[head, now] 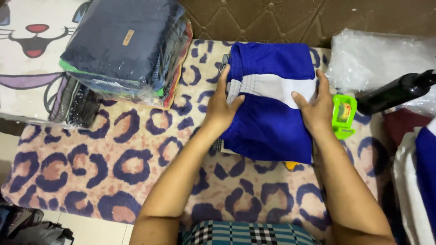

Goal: The person folds various clothing items, including a yellow shirt, a blue shirt, a checkered shirt, a white t-shirt, and blue pants, on a leopard-print surface. They use a green tape dispenser to secure the folded items.

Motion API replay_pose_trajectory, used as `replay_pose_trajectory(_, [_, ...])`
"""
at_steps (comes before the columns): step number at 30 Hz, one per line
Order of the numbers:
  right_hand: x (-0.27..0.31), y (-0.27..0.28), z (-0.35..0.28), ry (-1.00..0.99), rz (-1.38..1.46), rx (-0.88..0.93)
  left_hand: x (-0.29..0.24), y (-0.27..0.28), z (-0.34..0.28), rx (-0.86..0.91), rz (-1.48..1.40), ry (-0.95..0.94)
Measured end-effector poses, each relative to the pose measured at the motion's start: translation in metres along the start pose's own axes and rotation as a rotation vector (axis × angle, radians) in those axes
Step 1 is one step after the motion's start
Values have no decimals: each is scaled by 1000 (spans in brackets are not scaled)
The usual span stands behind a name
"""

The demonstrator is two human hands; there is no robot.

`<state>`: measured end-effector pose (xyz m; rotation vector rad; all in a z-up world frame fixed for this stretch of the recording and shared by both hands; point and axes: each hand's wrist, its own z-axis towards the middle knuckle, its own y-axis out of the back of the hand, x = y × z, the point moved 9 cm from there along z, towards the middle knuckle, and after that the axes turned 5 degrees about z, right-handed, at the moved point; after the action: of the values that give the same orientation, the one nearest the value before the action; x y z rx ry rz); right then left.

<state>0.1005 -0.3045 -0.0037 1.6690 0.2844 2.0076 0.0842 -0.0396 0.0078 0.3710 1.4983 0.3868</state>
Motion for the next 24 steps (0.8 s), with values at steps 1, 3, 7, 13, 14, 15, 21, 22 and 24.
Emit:
replay_pose_trajectory(1, [-10,1,1,-9,-3,4,25,-11,6,6,-1,8])
replay_pose_trajectory(3, [-25,-1,7,28,-261,47,64,-26,23,-48,301,-63])
replay_pose_trajectory(7, [40,5,-8,379,-341,-72,-22,-14,-8,-245,541,-216])
replay_pose_trajectory(13, [23,-59,-35,503,-623,130,-5,-85,-10,26,712,-421])
replay_pose_trajectory(14, [9,-60,-31,361,-612,247,0,-82,-11,7,742,-382])
replay_pose_trajectory(15, [-3,-61,-28,220,-599,357,4,-79,-10,-17,771,-347])
replay_pose_trajectory(21, [31,10,-15,424,-410,-24,31,-50,-6,-119,773,-128])
replay_pose_trajectory(22, [17,30,-6,424,-412,-25,22,-43,-7,-118,772,-130])
replay_pose_trajectory(24, [-7,117,-2,331,-487,-613,-14,-18,-16,-277,587,-316])
